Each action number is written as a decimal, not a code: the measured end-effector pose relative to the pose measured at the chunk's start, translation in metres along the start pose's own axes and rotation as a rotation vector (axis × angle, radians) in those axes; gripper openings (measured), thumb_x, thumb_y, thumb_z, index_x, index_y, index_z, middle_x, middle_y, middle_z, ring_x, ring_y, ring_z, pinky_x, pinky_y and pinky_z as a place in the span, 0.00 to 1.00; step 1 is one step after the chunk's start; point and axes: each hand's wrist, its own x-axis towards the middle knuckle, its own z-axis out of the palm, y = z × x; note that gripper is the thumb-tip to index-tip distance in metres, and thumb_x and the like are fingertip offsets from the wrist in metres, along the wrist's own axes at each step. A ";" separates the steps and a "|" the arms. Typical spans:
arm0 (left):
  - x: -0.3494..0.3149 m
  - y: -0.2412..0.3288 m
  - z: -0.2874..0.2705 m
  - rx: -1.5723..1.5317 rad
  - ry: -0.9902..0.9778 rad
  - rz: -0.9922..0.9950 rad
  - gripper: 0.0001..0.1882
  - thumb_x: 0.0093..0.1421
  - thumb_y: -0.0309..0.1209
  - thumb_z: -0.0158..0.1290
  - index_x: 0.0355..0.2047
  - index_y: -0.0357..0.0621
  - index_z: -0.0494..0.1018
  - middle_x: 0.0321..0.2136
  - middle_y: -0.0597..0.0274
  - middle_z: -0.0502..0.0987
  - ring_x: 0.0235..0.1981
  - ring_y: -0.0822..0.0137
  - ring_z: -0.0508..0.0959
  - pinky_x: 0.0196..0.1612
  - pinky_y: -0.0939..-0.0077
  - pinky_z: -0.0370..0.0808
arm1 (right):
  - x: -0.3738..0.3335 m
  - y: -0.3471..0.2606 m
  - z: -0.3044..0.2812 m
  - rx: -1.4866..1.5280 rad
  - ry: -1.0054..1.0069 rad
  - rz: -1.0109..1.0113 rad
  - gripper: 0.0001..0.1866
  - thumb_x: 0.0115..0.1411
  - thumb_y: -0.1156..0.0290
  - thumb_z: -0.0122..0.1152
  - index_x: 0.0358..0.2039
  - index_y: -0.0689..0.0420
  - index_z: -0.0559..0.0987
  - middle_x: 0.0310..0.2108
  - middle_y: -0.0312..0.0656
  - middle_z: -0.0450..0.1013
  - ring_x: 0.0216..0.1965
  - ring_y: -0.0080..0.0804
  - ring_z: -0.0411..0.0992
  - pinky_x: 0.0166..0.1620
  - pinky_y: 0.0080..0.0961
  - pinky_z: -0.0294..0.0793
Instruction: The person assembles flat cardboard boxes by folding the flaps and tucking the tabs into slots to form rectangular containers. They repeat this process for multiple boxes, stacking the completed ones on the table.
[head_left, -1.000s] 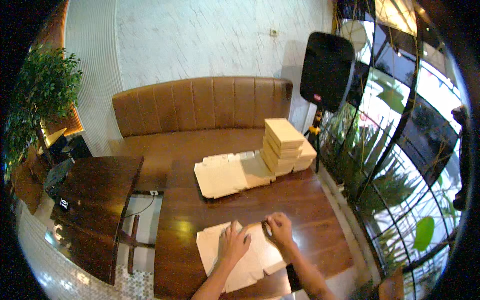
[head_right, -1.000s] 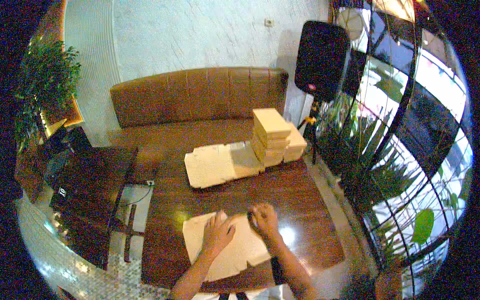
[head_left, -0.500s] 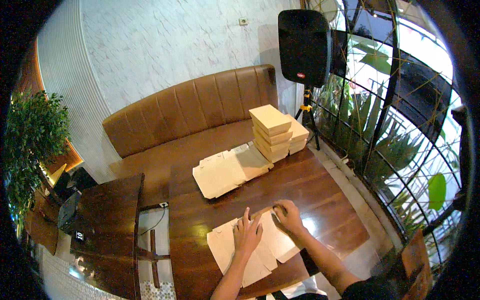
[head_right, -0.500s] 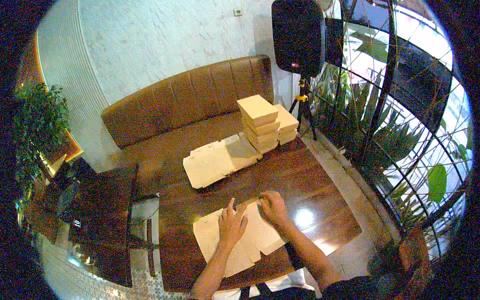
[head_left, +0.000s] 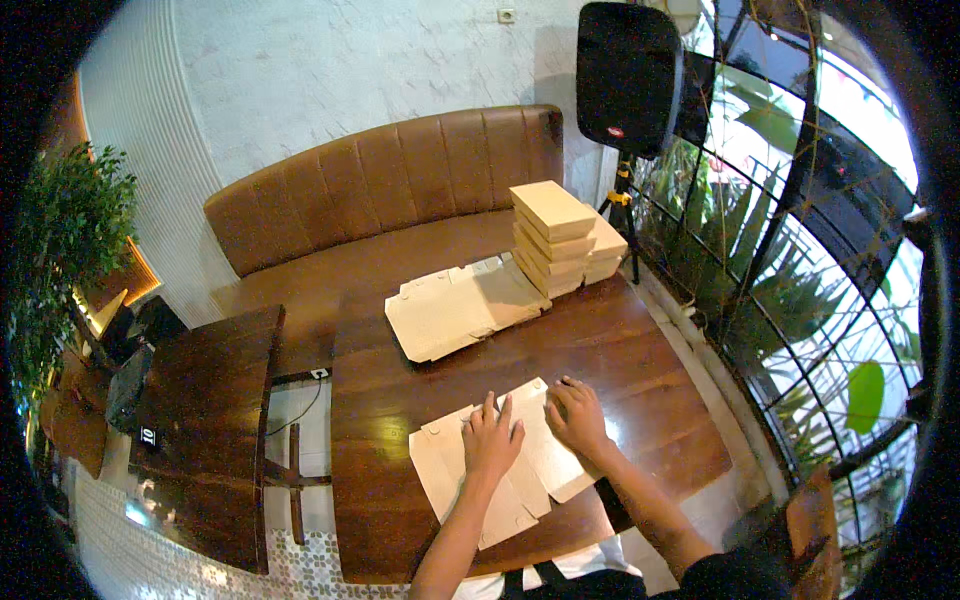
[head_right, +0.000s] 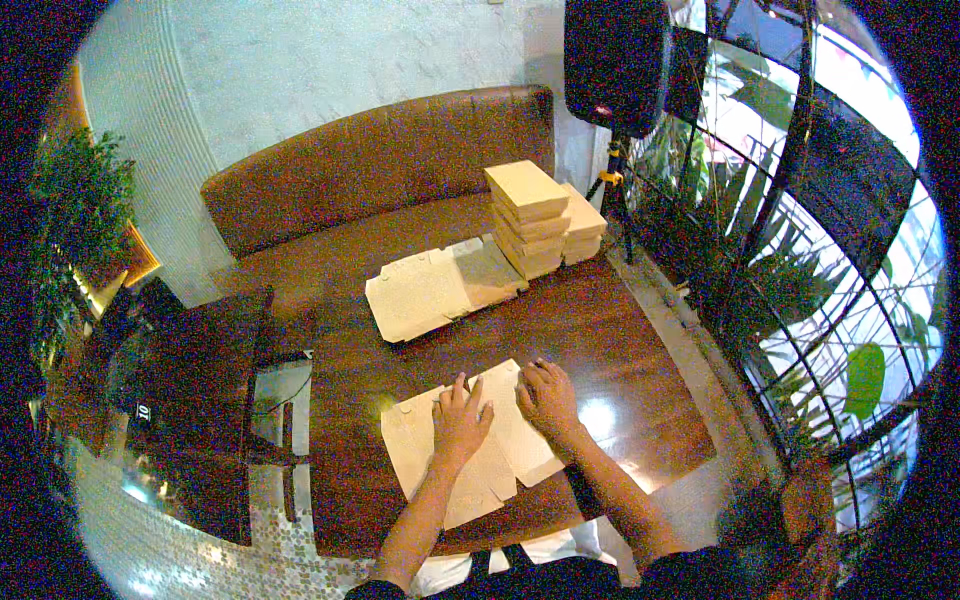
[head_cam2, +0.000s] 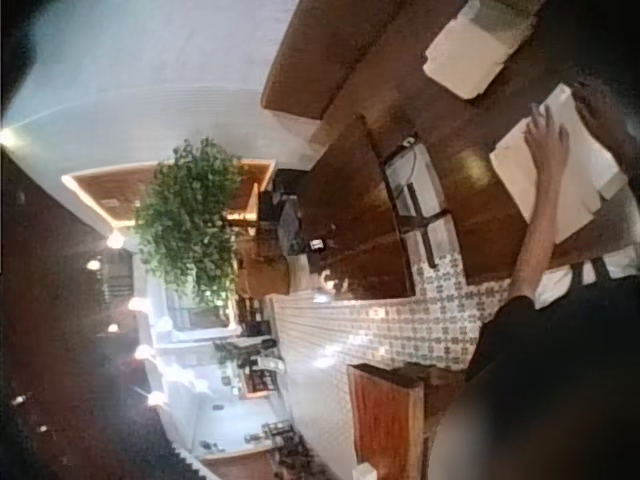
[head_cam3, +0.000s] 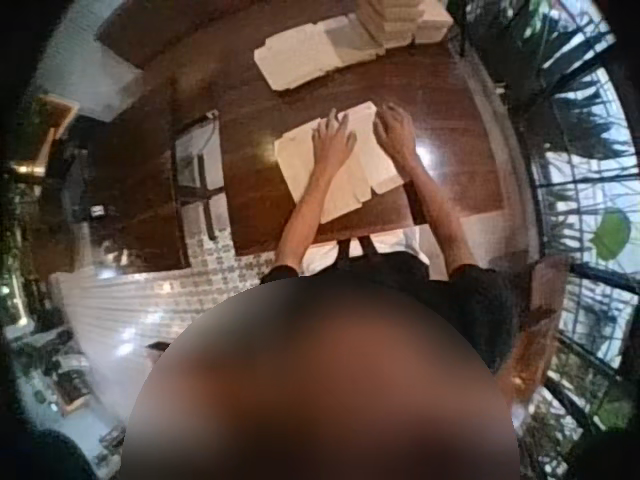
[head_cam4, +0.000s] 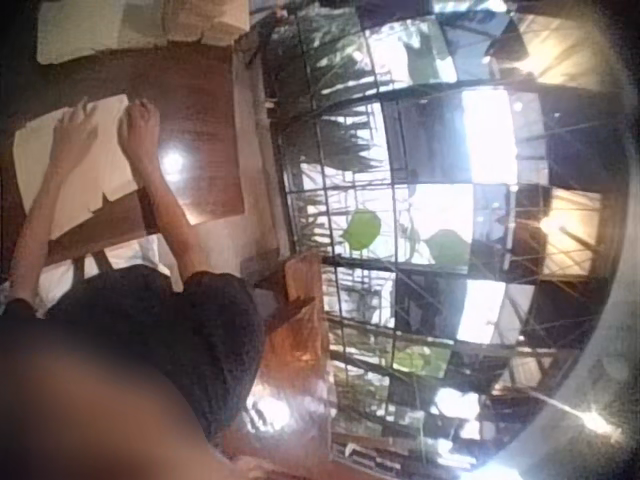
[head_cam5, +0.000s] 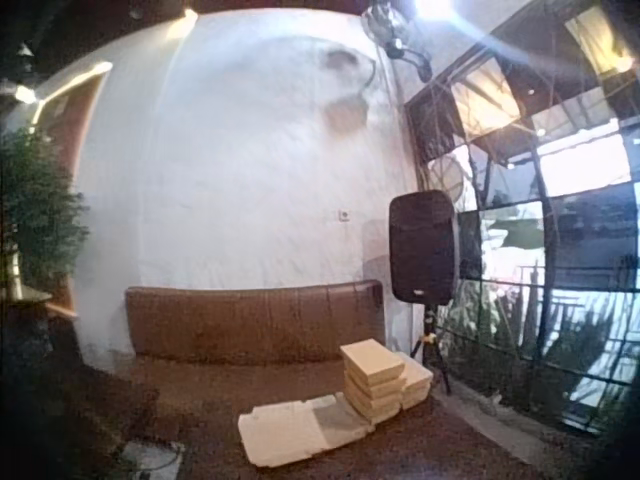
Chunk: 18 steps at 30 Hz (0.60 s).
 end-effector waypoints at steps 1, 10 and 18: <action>-0.001 0.000 0.001 -0.006 0.006 0.004 0.32 0.68 0.49 0.55 0.69 0.51 0.71 0.71 0.48 0.64 0.60 0.46 0.70 0.61 0.43 0.69 | 0.000 0.000 -0.002 -0.036 -0.026 -0.012 0.17 0.65 0.64 0.65 0.50 0.59 0.85 0.55 0.51 0.81 0.64 0.53 0.72 0.68 0.51 0.67; -0.003 0.002 0.000 0.135 0.110 0.028 0.31 0.69 0.50 0.53 0.68 0.52 0.72 0.68 0.53 0.70 0.56 0.53 0.73 0.57 0.53 0.71 | -0.007 -0.010 -0.003 -0.199 -0.219 0.072 0.29 0.71 0.50 0.55 0.67 0.52 0.76 0.69 0.42 0.71 0.75 0.56 0.58 0.76 0.65 0.39; 0.002 0.001 -0.030 0.113 0.068 -0.084 0.25 0.68 0.48 0.56 0.62 0.54 0.79 0.61 0.61 0.74 0.54 0.52 0.75 0.56 0.51 0.75 | 0.000 0.028 -0.024 0.307 -0.339 0.185 0.30 0.68 0.59 0.66 0.69 0.50 0.73 0.70 0.50 0.68 0.72 0.51 0.64 0.73 0.52 0.58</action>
